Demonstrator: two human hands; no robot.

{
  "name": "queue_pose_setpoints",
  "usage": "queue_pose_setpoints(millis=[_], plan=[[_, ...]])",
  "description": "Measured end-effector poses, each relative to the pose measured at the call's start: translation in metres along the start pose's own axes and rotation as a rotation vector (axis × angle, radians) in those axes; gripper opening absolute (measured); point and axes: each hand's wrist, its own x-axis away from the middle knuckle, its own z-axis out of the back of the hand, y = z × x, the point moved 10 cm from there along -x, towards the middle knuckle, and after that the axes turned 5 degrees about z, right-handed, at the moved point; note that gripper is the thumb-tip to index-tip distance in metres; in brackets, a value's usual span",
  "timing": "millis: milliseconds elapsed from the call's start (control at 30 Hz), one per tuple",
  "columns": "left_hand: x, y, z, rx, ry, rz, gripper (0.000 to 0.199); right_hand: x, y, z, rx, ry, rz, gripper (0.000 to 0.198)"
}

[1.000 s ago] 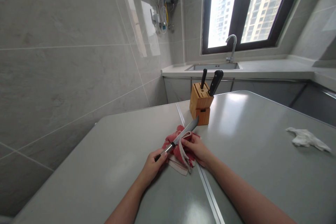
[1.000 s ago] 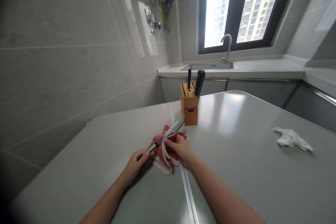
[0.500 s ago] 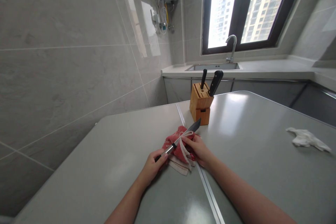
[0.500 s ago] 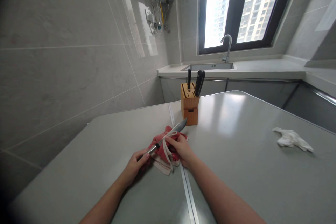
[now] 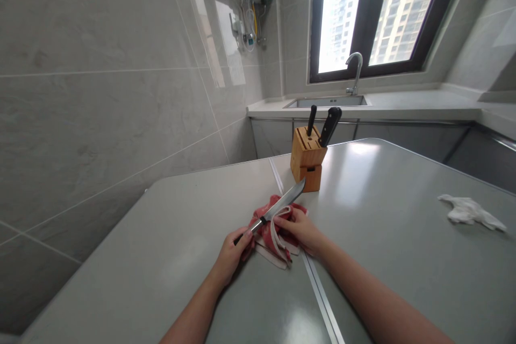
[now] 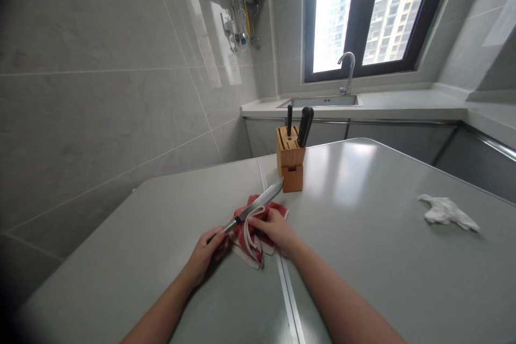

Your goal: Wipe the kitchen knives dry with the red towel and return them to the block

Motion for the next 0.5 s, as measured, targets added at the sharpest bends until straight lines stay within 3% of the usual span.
queue_pose_setpoints(millis=[133, 500], plan=[[-0.001, 0.000, 0.001, 0.010, 0.004, 0.002, 0.037, 0.003, -0.005, -0.007, 0.035, -0.035, -0.003, 0.024], [0.000, 0.001, 0.005, 0.037, 0.041, -0.007, 0.038, -0.001, 0.003, 0.016, -0.194, 0.167, -0.044, 0.024]])
